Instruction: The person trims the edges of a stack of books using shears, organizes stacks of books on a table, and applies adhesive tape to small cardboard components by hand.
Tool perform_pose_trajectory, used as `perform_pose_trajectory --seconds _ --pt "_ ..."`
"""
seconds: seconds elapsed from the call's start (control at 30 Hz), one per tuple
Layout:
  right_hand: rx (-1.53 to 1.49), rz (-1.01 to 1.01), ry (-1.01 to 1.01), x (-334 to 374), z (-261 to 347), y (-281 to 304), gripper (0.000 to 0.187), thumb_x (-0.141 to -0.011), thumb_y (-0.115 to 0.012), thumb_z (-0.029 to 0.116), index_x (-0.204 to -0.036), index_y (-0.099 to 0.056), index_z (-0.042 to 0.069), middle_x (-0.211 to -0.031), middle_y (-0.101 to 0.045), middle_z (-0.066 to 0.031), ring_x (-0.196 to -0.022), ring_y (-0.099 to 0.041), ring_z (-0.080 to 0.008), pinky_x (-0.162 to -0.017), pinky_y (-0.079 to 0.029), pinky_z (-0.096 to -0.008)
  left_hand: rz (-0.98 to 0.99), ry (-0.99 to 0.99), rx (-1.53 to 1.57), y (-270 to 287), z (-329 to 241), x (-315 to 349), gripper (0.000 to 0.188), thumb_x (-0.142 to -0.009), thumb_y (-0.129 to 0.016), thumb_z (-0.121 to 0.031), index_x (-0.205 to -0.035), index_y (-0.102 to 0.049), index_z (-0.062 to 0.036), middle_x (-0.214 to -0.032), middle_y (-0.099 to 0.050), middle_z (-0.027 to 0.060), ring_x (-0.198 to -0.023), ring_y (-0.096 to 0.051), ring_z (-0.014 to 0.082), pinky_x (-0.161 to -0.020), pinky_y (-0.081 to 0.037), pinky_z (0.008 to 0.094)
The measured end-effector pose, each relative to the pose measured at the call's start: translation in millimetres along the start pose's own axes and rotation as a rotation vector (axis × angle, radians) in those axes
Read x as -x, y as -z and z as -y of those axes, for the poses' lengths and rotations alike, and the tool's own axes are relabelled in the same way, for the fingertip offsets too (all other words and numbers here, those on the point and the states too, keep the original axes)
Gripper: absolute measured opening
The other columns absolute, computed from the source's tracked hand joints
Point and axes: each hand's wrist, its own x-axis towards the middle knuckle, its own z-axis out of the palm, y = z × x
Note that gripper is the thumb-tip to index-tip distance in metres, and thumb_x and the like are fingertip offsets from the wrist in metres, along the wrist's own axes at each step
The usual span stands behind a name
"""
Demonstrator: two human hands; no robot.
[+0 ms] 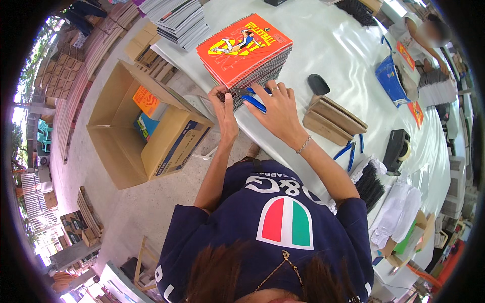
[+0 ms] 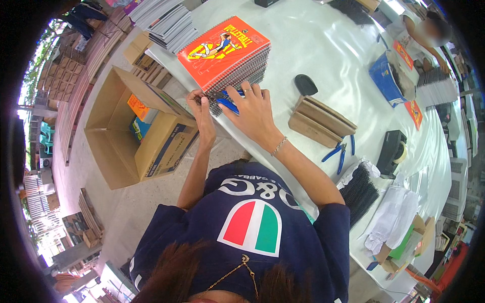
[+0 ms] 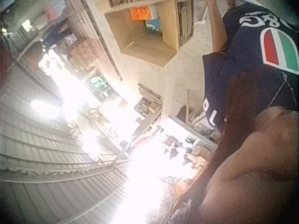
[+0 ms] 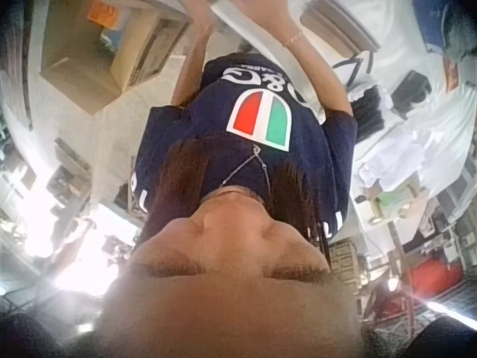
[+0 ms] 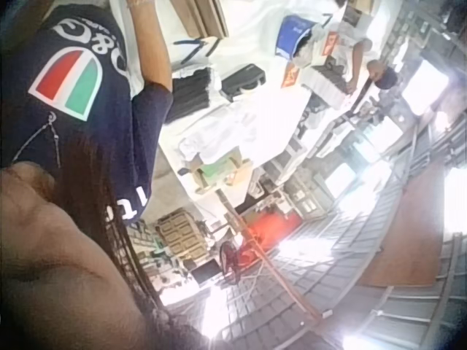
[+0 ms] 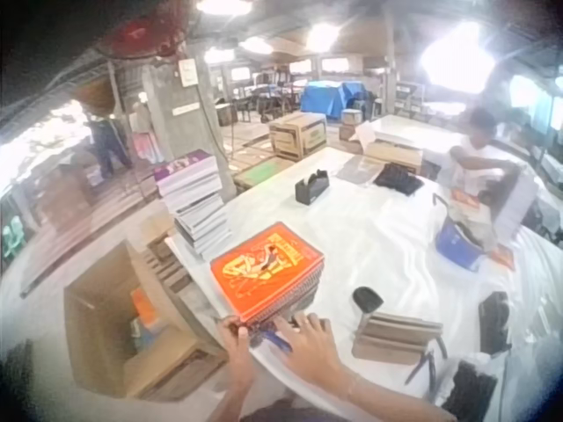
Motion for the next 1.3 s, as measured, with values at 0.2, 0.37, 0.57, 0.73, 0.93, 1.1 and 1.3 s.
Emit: perform_pose_trajectory --seconds 0.2,0.37,0.57,0.73,0.93,1.1,1.3 --pt "0.022 0.021 -0.001 -4 -1 0 0.04 -0.086 -0.069 0.04 -0.114 -0.064 0.012 -0.103 -0.057 -0.0113 -0.091 -0.056 -0.0283 -0.075 -0.042 -0.0424 0.032 0.064 -0.055 0 -2 1 0.037 -0.106 -0.043 -0.034 -0.124 -0.04 -0.0028 -0.116 -0.042 0.0078 -0.108 -0.04 0.0158 -0.1 -0.032 0.0329" --pt "-0.009 0.067 0.04 -7 -6 -6 0.034 -0.088 -0.068 0.038 -0.109 -0.065 0.012 -0.093 -0.066 -0.0108 -0.079 -0.066 -0.028 -0.067 -0.053 -0.0406 0.025 -0.019 -0.17 1 9 0 0.037 -0.107 -0.04 -0.034 -0.123 -0.041 -0.001 -0.118 -0.043 0.0101 -0.112 -0.041 0.0175 -0.103 -0.031 0.0346" --pt "-0.132 0.176 -0.113 -3 -1 -7 0.033 -0.089 -0.066 0.04 -0.106 -0.065 0.011 -0.09 -0.067 -0.0095 -0.077 -0.068 -0.028 -0.065 -0.055 -0.0412 -0.019 -0.041 -0.221 0 9 1 0.037 -0.107 -0.039 -0.034 -0.123 -0.041 -0.0003 -0.118 -0.043 0.0107 -0.111 -0.042 0.0182 -0.102 -0.033 0.0344" --pt "-0.063 0.007 -0.058 8 -8 -7 0.036 -0.088 -0.067 0.04 -0.113 -0.065 0.013 -0.095 -0.064 -0.0106 -0.085 -0.063 -0.0279 -0.074 -0.049 -0.0412 -0.099 0.017 -0.081 -1 14 -1 0.036 -0.107 -0.038 -0.033 -0.125 -0.039 -0.002 -0.118 -0.044 0.0095 -0.109 -0.044 0.0173 -0.101 -0.033 0.034" --pt "-0.027 -0.047 -0.027 11 -10 -20 0.041 -0.087 -0.068 0.041 -0.118 -0.065 0.015 -0.104 -0.059 -0.011 -0.094 -0.055 -0.0273 -0.08 -0.04 -0.0423 -0.115 -0.049 0.061 -3 19 -2 0.037 -0.107 -0.041 -0.034 -0.128 -0.035 -0.0041 -0.118 -0.043 0.0082 -0.108 -0.044 0.0163 -0.099 -0.034 0.0338" --pt "-0.039 -0.02 -0.025 8 -8 -24 0.04 -0.087 -0.068 0.042 -0.115 -0.065 0.014 -0.106 -0.059 -0.0105 -0.095 -0.055 -0.0267 -0.078 -0.042 -0.0422 -0.018 -0.026 -0.08 4 21 2 0.034 -0.106 -0.045 -0.032 -0.122 -0.04 -0.0025 -0.118 -0.043 0.0081 -0.108 -0.042 0.0157 -0.099 -0.034 0.0333" --pt "-0.105 0.044 -0.038 7 -10 -27 0.038 -0.086 -0.069 0.039 -0.113 -0.066 0.012 -0.095 -0.066 -0.0135 -0.08 -0.066 -0.0305 -0.068 -0.052 -0.0413 -0.042 -0.073 -0.167 0 18 2 0.033 -0.106 -0.043 -0.032 -0.119 -0.042 -0.0014 -0.113 -0.044 0.0076 -0.102 -0.042 0.0149 -0.097 -0.035 0.0325"
